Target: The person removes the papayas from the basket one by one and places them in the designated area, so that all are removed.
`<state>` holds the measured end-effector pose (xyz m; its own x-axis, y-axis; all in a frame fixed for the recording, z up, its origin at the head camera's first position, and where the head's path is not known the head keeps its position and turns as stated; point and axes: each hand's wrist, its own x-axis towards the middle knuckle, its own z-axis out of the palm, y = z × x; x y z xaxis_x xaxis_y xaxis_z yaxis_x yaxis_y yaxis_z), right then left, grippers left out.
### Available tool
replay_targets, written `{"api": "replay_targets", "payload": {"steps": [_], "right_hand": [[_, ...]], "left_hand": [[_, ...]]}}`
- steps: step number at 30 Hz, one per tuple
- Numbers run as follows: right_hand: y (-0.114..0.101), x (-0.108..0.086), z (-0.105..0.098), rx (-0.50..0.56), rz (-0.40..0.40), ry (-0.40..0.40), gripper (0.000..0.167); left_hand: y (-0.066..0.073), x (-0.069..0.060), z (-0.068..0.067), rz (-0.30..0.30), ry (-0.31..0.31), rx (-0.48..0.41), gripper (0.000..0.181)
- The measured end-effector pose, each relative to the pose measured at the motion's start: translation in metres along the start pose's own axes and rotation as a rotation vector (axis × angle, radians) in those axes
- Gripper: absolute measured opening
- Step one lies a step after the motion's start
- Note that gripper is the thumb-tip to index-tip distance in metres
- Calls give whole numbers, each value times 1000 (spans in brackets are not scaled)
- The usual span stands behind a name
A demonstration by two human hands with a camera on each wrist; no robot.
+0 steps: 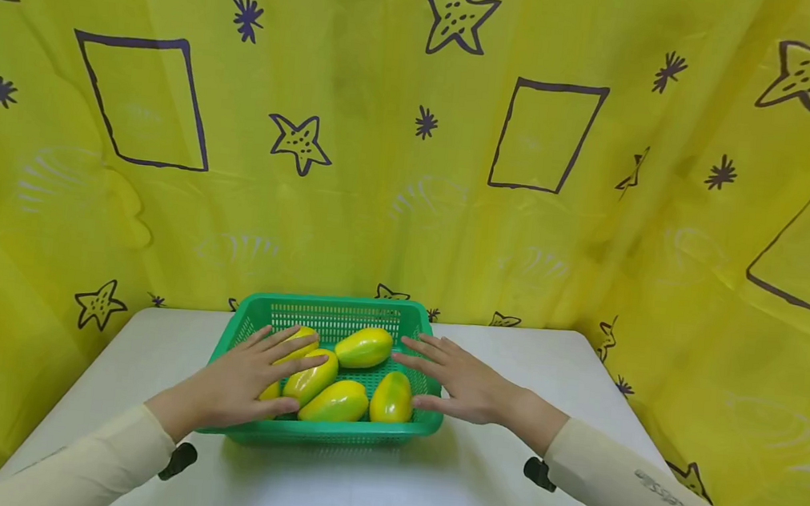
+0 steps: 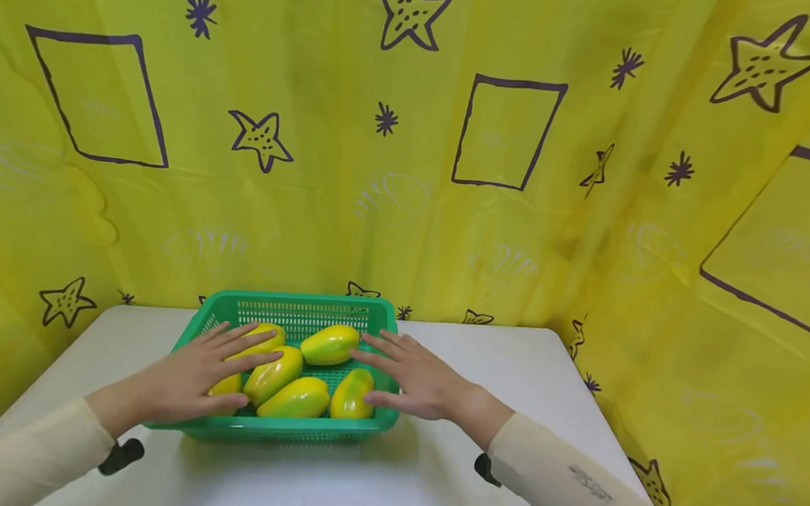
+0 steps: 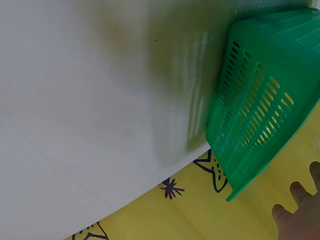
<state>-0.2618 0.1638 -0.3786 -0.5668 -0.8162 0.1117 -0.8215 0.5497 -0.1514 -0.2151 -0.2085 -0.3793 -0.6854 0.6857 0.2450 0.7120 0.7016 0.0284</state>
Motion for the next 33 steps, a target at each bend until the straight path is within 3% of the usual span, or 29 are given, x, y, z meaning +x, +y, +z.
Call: {"api": "replay_targets", "payload": {"steps": [9,20,33], "right_hand": [[0,13,-2,58,65,22,66],[1,36,-5,107,142,17,68],[4,63,-8,157,135,34,67]], "left_hand": [[-16,-9,-3,-73,65,65,66],[-34,-18,-5,-168,123,71,66],[-40,-29,-6,-323,193,2,65]]}}
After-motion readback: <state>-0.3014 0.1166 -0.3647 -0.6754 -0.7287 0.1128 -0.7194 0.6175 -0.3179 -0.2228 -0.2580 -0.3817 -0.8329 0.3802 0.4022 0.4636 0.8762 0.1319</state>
